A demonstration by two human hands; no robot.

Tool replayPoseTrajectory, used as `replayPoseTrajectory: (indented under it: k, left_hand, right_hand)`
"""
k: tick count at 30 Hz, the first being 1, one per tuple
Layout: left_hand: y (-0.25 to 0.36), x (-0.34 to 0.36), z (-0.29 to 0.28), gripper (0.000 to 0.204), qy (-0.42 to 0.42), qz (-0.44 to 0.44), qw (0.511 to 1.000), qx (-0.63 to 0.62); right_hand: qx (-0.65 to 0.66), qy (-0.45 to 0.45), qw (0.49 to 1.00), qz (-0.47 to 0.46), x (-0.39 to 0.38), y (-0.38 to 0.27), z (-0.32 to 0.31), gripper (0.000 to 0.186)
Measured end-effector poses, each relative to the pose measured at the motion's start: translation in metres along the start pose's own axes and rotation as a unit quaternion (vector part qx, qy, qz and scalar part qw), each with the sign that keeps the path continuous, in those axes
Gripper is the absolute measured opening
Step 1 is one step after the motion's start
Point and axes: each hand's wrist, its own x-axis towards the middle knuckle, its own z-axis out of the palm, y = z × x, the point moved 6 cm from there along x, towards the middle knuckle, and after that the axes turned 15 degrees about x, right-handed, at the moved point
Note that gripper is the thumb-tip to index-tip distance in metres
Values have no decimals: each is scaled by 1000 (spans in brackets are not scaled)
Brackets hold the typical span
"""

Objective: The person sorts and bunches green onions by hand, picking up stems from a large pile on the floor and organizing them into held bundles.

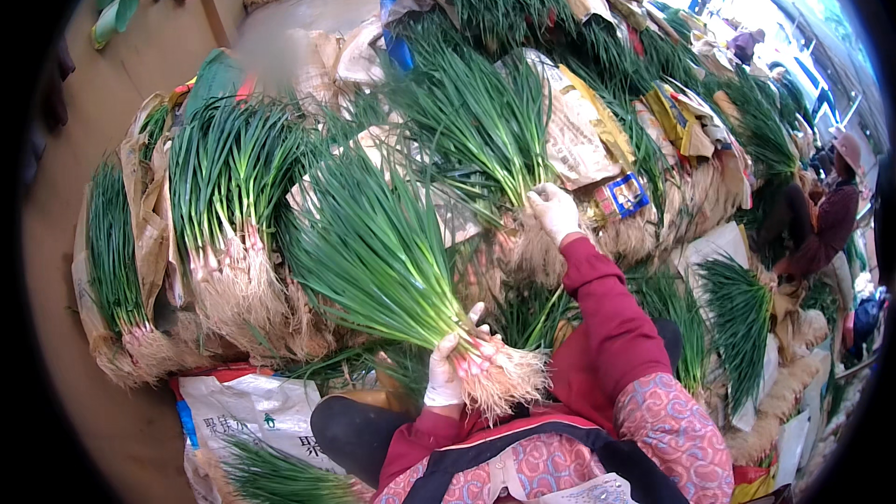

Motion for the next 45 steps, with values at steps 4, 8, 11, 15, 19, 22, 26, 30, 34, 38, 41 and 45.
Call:
replayPoseTrajectory:
  k: [4,8,11,15,19,22,26,30,34,38,41,45]
  left_hand:
    - [6,0,8,73,-39,13,999,1]
    - [6,3,5,74,-33,1,999,-9]
    - [7,0,2,70,-45,-1,999,-4]
    - [4,0,-6,66,-47,3,999,3]
    - [4,-1,-11,62,-34,13,999,19]
    - [0,4,-9,60,-61,8,998,10]
    - [3,0,-4,60,-28,17,999,6]
    - [-2,0,-21,57,-14,12,1000,7]
    - [3,2,-2,55,-16,21,999,-20]
    - [11,0,14,63,-5,19,1000,-23]
    - [12,-1,12,61,10,6,1000,10]
    - [9,-3,9,57,11,7,1000,22]
  right_hand:
    - [-243,-100,963,64,-3,-25,20,51]
    - [-231,-123,964,46,8,-2,32,44]
    - [111,-112,982,103,5,-18,7,27]
    - [287,-185,928,150,4,2,7,19]
    - [399,-133,906,48,-28,-37,-9,19]
    - [124,-102,986,-44,-48,-21,-10,24]
    - [2,-54,997,-64,-58,-18,-18,26]
    - [85,23,984,-152,-72,-82,-46,19]
    - [184,-131,970,-84,-127,-103,-28,18]
    - [53,-225,950,-209,-195,-115,-21,19]
    - [-12,-363,906,-218,-219,-104,-6,32]
    - [211,-342,907,130,-175,-64,38,41]
